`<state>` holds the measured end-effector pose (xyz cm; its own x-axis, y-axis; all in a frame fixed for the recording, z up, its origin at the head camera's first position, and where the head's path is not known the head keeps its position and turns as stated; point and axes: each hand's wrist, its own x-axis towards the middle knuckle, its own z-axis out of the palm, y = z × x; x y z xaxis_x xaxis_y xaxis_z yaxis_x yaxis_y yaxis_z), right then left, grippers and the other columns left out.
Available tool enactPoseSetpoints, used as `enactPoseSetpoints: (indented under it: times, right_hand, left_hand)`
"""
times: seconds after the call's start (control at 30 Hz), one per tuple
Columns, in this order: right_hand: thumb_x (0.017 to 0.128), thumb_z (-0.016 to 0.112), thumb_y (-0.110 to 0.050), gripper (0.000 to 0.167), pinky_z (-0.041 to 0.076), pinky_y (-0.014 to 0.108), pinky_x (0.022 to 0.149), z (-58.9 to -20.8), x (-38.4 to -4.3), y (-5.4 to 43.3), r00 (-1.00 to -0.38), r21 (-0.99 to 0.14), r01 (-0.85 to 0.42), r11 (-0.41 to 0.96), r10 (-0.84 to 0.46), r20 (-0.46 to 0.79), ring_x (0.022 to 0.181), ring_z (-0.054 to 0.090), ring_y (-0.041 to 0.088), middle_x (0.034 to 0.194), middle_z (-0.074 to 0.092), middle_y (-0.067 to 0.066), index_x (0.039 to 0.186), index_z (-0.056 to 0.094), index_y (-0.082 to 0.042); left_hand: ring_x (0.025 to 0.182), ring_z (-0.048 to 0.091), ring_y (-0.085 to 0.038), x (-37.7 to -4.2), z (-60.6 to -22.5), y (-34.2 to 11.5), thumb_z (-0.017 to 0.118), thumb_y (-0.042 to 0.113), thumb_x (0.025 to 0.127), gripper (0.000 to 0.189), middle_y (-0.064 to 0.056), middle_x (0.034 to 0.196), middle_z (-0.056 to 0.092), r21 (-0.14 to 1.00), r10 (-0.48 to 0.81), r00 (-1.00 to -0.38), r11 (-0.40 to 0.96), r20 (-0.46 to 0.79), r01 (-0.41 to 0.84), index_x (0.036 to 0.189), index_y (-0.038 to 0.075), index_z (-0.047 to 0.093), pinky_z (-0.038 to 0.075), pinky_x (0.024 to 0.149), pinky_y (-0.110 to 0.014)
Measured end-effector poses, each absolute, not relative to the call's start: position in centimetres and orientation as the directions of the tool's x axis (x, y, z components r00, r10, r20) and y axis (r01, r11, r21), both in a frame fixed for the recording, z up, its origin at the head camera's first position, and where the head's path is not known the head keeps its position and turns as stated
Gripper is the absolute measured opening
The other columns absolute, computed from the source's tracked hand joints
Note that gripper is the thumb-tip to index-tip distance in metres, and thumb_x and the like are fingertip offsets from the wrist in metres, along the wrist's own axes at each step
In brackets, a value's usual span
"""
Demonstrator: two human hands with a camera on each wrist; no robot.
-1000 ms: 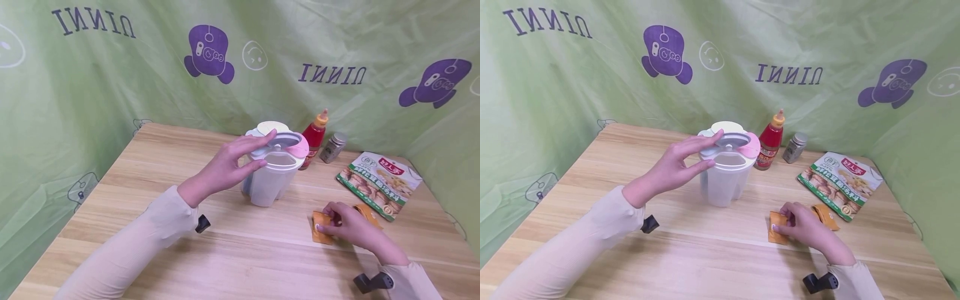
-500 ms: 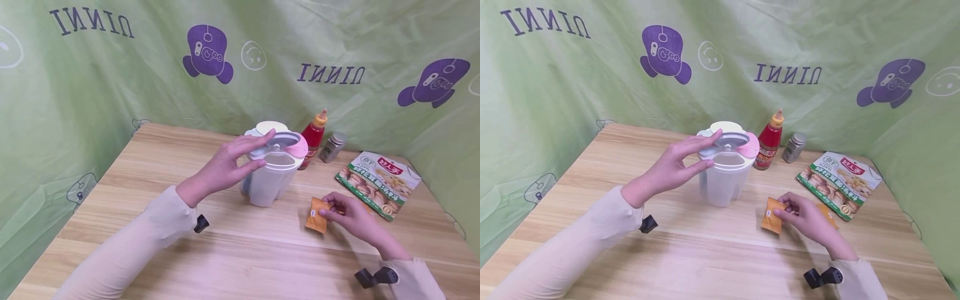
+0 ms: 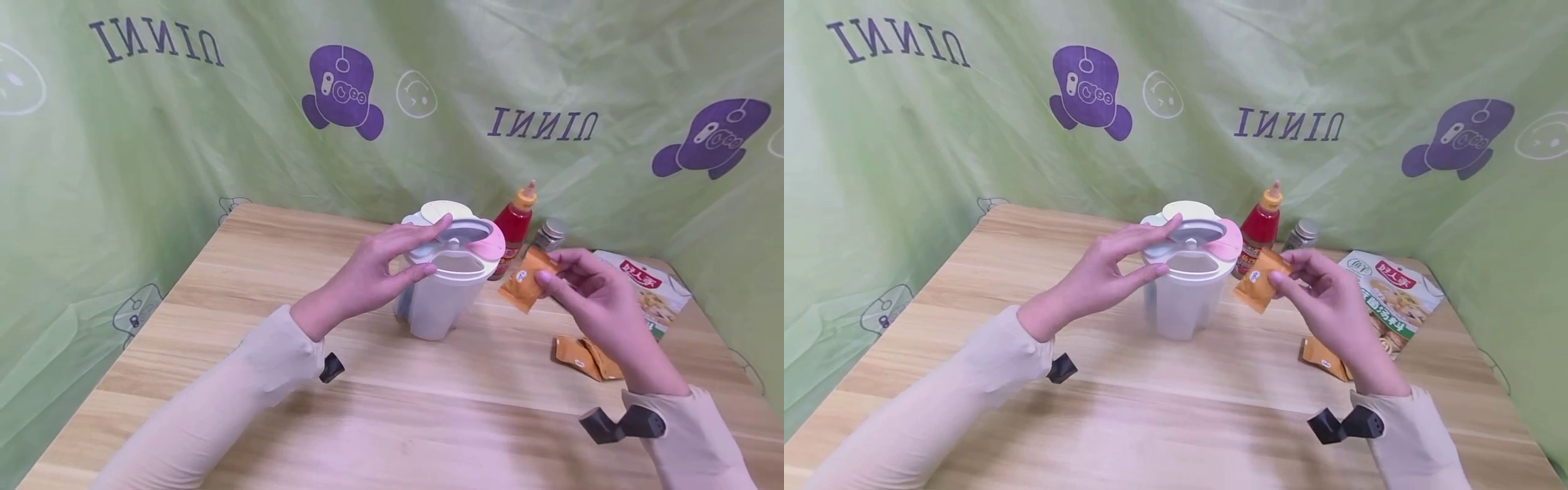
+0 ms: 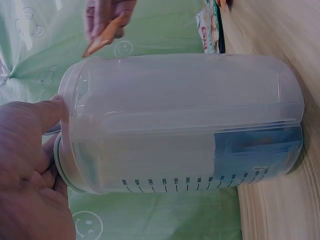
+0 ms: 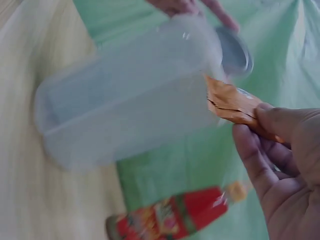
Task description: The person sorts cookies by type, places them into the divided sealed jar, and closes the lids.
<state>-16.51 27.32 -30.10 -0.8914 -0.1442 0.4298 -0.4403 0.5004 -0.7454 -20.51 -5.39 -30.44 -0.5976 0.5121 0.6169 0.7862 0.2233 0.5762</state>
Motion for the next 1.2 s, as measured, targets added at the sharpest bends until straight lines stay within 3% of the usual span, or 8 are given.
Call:
enactPoseSetpoints:
  times: [0.13,0.3,0.43,0.57,0.77,0.93,1.07,1.2]
  right_hand:
    - [0.095,0.070,0.007,0.021,0.051,0.016,0.056,-28.5,-16.7,25.8,-0.865,-0.784,-0.491,0.380,-0.107,0.489,0.072,0.070,0.004,0.085,0.073,-0.007,0.112,0.072,-0.005]
    - [0.094,0.068,0.010,0.021,0.059,0.014,0.066,-27.3,-16.9,24.0,-0.840,-0.820,-0.541,0.188,-0.078,0.536,0.077,0.073,0.008,0.092,0.075,0.001,0.112,0.071,0.000]
    - [0.093,0.069,0.012,0.022,0.061,0.014,0.073,-27.0,-17.1,23.0,-0.817,-0.807,-0.576,0.130,-0.067,0.572,0.083,0.073,0.008,0.097,0.077,0.002,0.112,0.072,0.001]
    - [0.093,0.070,0.011,0.021,0.061,0.014,0.077,-26.9,-17.2,22.3,-0.815,-0.800,-0.578,0.161,-0.083,0.573,0.087,0.074,0.007,0.101,0.077,0.000,0.110,0.072,0.000]
    - [0.093,0.073,0.007,0.019,0.060,0.014,0.070,-26.7,-17.5,21.1,-0.827,-0.757,-0.557,0.341,-0.150,0.541,0.079,0.071,0.008,0.100,0.075,-0.005,0.111,0.070,0.006]
    - [0.091,0.075,0.008,0.017,0.064,0.021,0.073,-27.2,-17.8,20.6,-0.831,-0.743,-0.556,0.373,-0.244,0.500,0.079,0.075,0.010,0.100,0.075,-0.010,0.107,0.073,0.005]
    - [0.089,0.076,0.008,0.013,0.063,0.018,0.073,-27.7,-18.1,20.4,-0.815,-0.708,-0.580,0.404,-0.286,0.504,0.084,0.073,0.007,0.101,0.074,-0.014,0.101,0.077,0.001]
    - [0.087,0.079,0.008,0.012,0.060,0.012,0.078,-28.1,-18.2,20.3,-0.794,-0.659,-0.607,0.445,-0.309,0.523,0.093,0.069,0.004,0.103,0.075,-0.005,0.096,0.079,0.000]
  left_hand:
    - [0.135,0.063,-0.022,-20.5,-30.5,-5.3,0.075,0.007,0.096,0.062,-0.010,0.149,0.064,0.576,0.513,-0.598,0.225,0.616,0.786,0.153,0.004,0.051,0.049,0.117,-0.034]
    - [0.134,0.064,-0.022,-20.5,-30.5,-5.2,0.075,0.008,0.096,0.063,-0.009,0.147,0.066,0.582,0.518,-0.600,0.223,0.610,0.782,0.154,0.005,0.051,0.051,0.115,-0.034]
    - [0.134,0.064,-0.021,-20.5,-30.5,-5.0,0.075,0.009,0.097,0.062,-0.009,0.146,0.067,0.582,0.525,-0.592,0.209,0.611,0.786,0.154,0.006,0.051,0.051,0.114,-0.033]
    - [0.135,0.063,-0.021,-20.6,-30.5,-4.9,0.074,0.009,0.097,0.062,-0.009,0.147,0.066,0.582,0.529,-0.588,0.202,0.612,0.787,0.154,0.005,0.050,0.050,0.117,-0.032]
    - [0.139,0.061,-0.022,-20.4,-30.3,-5.2,0.074,0.008,0.097,0.064,-0.009,0.149,0.064,0.592,0.527,-0.603,0.214,0.600,0.777,0.155,0.006,0.049,0.047,0.121,-0.033]
    - [0.139,0.061,-0.023,-20.4,-30.2,-5.4,0.074,0.008,0.097,0.063,-0.010,0.149,0.064,0.591,0.521,-0.605,0.220,0.601,0.776,0.155,0.005,0.049,0.046,0.122,-0.034]
    - [0.139,0.061,-0.022,-20.5,-30.3,-5.5,0.074,0.009,0.097,0.063,-0.010,0.149,0.065,0.591,0.524,-0.611,0.231,0.593,0.772,0.155,0.007,0.049,0.046,0.121,-0.034]
    - [0.137,0.062,-0.022,-20.5,-30.4,-5.5,0.075,0.009,0.097,0.064,-0.010,0.147,0.066,0.591,0.526,-0.612,0.235,0.590,0.772,0.155,0.007,0.049,0.049,0.119,-0.034]
